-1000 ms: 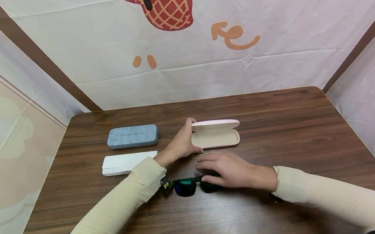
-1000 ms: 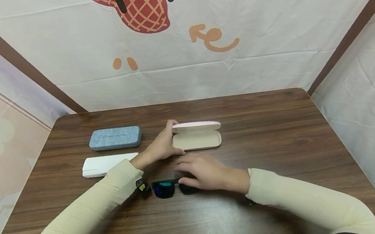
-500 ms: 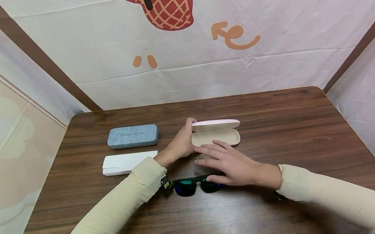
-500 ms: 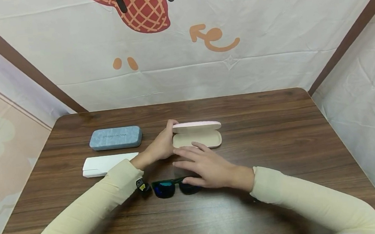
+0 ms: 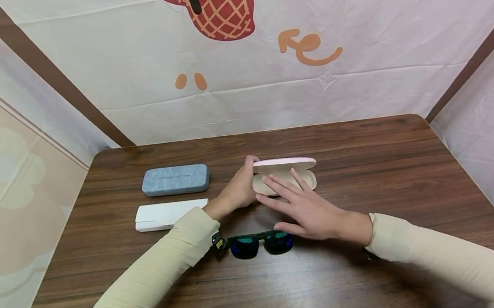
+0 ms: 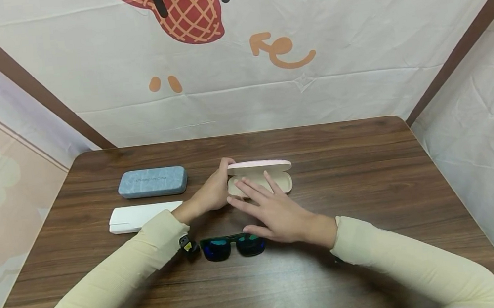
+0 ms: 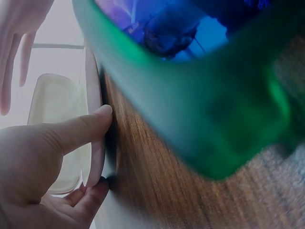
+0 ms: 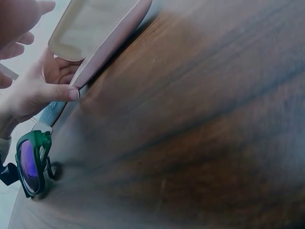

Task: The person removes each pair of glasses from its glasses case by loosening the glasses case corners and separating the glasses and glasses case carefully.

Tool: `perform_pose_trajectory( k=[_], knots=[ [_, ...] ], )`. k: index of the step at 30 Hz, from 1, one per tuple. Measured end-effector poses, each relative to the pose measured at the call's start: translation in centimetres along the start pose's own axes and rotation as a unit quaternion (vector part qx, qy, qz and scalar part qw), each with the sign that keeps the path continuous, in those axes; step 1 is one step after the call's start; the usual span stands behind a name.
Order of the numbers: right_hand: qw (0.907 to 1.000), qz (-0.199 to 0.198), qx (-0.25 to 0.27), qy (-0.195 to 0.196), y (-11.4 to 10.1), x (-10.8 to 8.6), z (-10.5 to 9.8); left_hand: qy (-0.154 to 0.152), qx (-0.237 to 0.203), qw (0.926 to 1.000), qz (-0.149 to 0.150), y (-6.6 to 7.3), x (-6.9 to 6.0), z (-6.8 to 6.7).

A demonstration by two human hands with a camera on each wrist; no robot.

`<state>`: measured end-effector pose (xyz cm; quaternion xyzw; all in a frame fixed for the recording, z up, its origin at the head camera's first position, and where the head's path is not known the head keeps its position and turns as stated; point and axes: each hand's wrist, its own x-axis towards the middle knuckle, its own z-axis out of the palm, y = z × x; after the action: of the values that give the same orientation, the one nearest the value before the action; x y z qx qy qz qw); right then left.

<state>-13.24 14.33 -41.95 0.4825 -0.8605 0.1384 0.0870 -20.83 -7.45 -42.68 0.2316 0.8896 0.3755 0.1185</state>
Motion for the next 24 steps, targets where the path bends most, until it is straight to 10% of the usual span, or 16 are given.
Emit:
perform_pose_trajectory(
  k=[24],
  knots=[
    [0.9947,0.102,-0.006,0.012,2.8,0.4,-2.1,-0.008,0.004,0.9998,-0.017,0.2,-0.1,0.0]
  ],
)
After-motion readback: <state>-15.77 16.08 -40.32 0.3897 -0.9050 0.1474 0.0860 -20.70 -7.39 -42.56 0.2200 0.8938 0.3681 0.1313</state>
